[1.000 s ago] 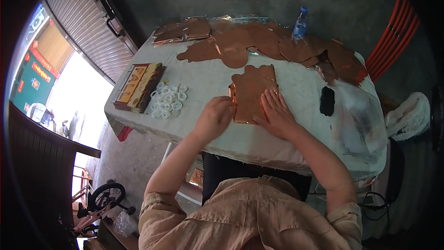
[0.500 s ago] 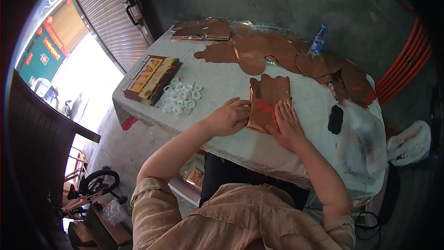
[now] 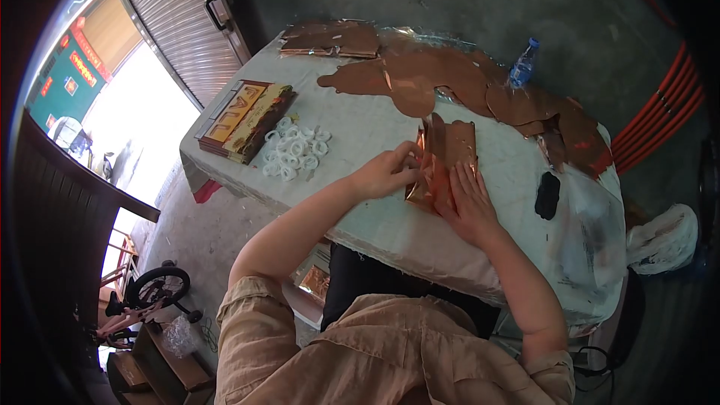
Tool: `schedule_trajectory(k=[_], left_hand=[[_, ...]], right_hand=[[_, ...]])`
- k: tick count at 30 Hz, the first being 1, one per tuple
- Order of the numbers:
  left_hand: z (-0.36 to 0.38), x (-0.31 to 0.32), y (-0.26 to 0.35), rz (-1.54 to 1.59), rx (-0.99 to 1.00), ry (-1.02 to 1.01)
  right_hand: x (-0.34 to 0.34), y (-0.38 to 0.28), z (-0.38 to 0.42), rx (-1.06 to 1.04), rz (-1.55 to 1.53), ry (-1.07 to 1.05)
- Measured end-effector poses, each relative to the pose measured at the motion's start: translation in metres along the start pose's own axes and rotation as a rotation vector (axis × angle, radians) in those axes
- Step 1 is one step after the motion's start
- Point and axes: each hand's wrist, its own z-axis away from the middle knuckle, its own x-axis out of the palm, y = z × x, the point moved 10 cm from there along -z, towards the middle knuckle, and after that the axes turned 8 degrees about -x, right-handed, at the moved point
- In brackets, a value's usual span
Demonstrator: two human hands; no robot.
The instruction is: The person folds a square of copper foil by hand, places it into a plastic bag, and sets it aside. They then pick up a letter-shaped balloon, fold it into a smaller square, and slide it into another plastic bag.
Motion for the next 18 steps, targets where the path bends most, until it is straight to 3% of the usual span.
schedule_trajectory(k=[2,3,5,15,17,18], left_hand=[[0.002,0.0,0.0,-0.162,-0.206,0.099],[0.002,0.003,-0.003,-0.16,-0.21,0.091],[0.003,0.001,0.003,-0.067,-0.115,0.143],[0.01,0.014,0.0,-0.012,-0.05,0.103],[0.014,0.005,0.015,-0.185,0.145,0.25],[0.015,0.006,0.012,-0.185,0.145,0.249]], right_hand=[[0.0,0.0,0.001,0.008,0.008,-0.008],[-0.002,-0.002,0.0,0.005,0.02,-0.002],[-0.004,-0.005,0.0,0.004,0.041,-0.011],[-0.001,-0.003,0.0,0.007,0.047,0.007],[0.0,-0.001,0.0,0.01,0.063,-0.007],[0.002,-0.001,0.001,0.013,0.077,-0.024]])
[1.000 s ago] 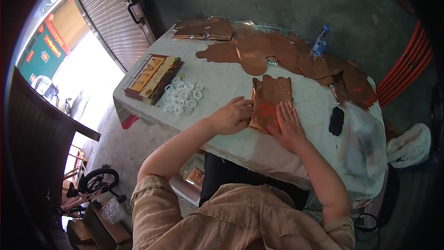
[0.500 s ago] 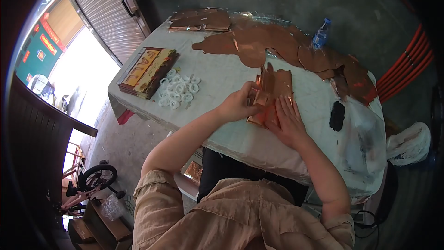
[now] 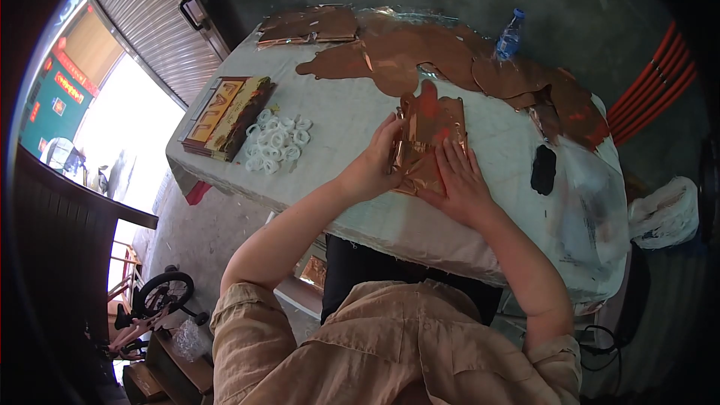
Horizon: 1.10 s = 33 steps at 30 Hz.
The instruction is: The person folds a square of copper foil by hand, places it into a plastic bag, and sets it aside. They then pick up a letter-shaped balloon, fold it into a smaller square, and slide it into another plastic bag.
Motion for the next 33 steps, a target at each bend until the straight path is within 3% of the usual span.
schedule_trajectory(k=[2,5,8,11,15,17,20,24,27,29,30,32,33], left_hand=[[0.005,-0.009,0.011,-0.228,0.009,0.087],[0.014,-0.021,0.015,-0.231,-0.022,0.174],[0.026,-0.022,0.039,-0.362,0.107,0.164],[0.031,-0.016,0.021,-0.413,-0.052,0.058],[0.025,-0.022,0.011,-0.553,-0.017,0.098],[0.02,-0.009,0.022,-0.617,0.194,0.044],[0.019,-0.001,0.032,-0.762,0.349,0.018],[0.003,0.004,0.012,-0.618,0.331,-0.131],[-0.008,0.002,0.007,-0.571,0.271,-0.178],[-0.019,-0.012,-0.004,-0.248,0.004,-0.154],[-0.019,-0.011,-0.001,-0.246,0.001,-0.158],[-0.021,-0.016,-0.015,-0.047,-0.255,-0.108],[-0.02,-0.012,-0.017,-0.045,-0.257,-0.11]], right_hand=[[0.001,0.0,0.0,0.008,0.004,-0.013],[0.001,0.0,0.0,0.021,0.015,-0.029],[0.002,0.001,0.0,0.027,0.019,-0.027],[0.001,0.0,0.001,0.029,0.018,-0.035],[0.001,0.0,-0.001,0.028,0.018,-0.037],[0.001,0.0,-0.001,0.024,0.018,-0.042],[0.001,0.0,-0.001,0.026,0.017,-0.045],[-0.001,-0.002,-0.002,0.032,0.003,-0.066],[0.0,-0.002,-0.002,0.031,0.003,-0.054],[0.001,0.0,-0.001,0.028,0.002,-0.051],[0.002,0.0,-0.001,0.023,0.001,-0.048],[0.003,-0.001,-0.001,0.025,0.003,-0.054],[0.002,0.0,-0.001,0.024,0.011,-0.054]])
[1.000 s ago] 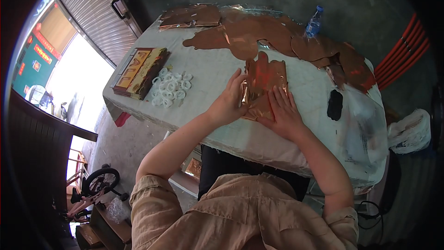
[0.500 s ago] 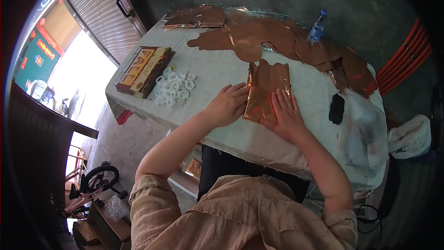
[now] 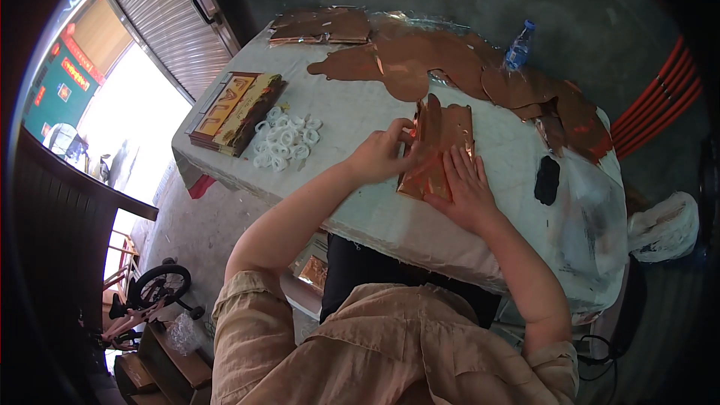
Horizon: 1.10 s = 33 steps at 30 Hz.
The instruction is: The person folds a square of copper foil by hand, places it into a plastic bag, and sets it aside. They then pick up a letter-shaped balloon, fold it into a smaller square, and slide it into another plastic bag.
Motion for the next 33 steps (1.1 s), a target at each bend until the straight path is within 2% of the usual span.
schedule_trajectory(k=[2,8,13,15,19,21,22,24,27,29,33], left_hand=[[0.005,0.002,0.014,-0.165,0.153,0.089],[0.01,0.006,0.016,-0.213,0.258,0.103],[0.007,0.009,0.008,-0.209,0.217,0.078],[0.007,0.008,0.008,-0.169,0.228,0.078],[0.012,0.008,0.009,-0.209,0.146,0.065],[0.011,0.008,0.006,-0.208,0.145,0.074],[0.009,0.01,0.003,-0.207,0.185,0.078],[0.009,0.008,0.005,-0.209,0.222,0.086],[0.011,0.008,0.005,-0.171,0.163,0.062],[0.009,0.009,0.0,-0.265,0.131,0.089],[0.012,0.013,0.007,-0.251,0.165,0.058]], right_hand=[[-0.002,-0.001,0.001,-0.012,-0.007,0.022],[-0.001,-0.001,0.001,0.009,0.017,-0.01],[-0.004,0.001,0.0,0.001,0.005,-0.016],[0.003,0.008,-0.003,0.043,-0.116,-0.127],[-0.004,0.015,-0.017,0.068,-0.155,-0.214],[-0.041,-0.006,-0.027,-0.002,0.069,-0.055],[-0.033,-0.004,-0.03,-0.002,0.07,-0.054],[-0.026,-0.024,-0.037,-0.271,-0.095,0.192],[0.0,-0.02,-0.039,-0.187,-0.144,0.127],[0.001,-0.021,-0.039,-0.172,-0.132,0.112],[0.002,-0.02,-0.038,-0.133,-0.096,0.069]])
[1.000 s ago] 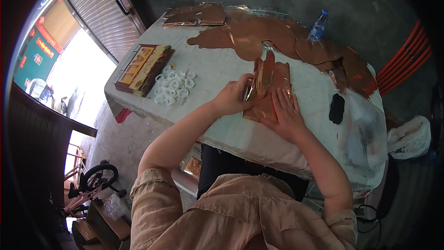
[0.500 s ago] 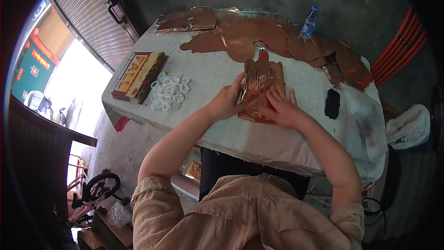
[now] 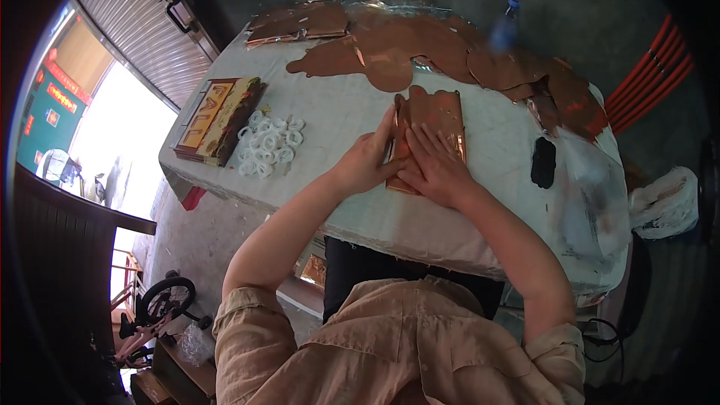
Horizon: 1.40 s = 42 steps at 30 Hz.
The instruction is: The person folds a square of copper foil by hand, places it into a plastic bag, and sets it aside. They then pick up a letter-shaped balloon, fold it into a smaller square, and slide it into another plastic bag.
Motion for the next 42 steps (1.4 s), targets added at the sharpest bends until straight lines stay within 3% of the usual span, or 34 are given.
schedule_trajectory(k=[3,5,11,14,18,21,23,27,32,38,42], left_hand=[[0.003,-0.011,-0.005,0.241,-0.037,0.066],[0.014,-0.026,0.016,0.011,0.168,0.195],[0.062,-0.019,0.063,-0.266,0.341,0.031],[0.081,-0.017,0.054,-0.398,0.392,0.055],[0.082,-0.029,0.052,-0.347,0.347,0.066],[0.081,-0.031,0.07,-0.342,0.416,0.14],[0.076,-0.019,0.059,-0.298,0.379,0.004],[0.062,-0.027,0.053,-0.327,0.381,0.028],[0.016,-0.03,0.025,-0.146,0.168,0.209],[0.002,-0.028,0.055,-0.389,0.295,0.418],[-0.009,-0.004,0.05,-0.291,0.186,0.199]], right_hand=[[-0.001,-0.001,0.0,0.018,0.023,-0.012],[-0.001,-0.001,-0.001,0.019,0.022,-0.01],[0.001,0.001,0.0,0.011,0.049,0.027],[0.0,0.0,0.002,0.001,0.067,0.038],[0.001,0.0,0.001,0.0,0.064,0.041],[0.001,0.0,0.0,-0.006,0.071,0.048],[0.0,0.0,0.0,-0.002,0.067,0.05],[0.001,0.001,0.0,0.013,0.033,0.036],[0.002,0.001,0.001,0.01,0.035,0.03],[-0.001,0.001,-0.001,0.011,0.032,0.041],[-0.002,0.001,-0.001,0.005,0.049,0.052]])
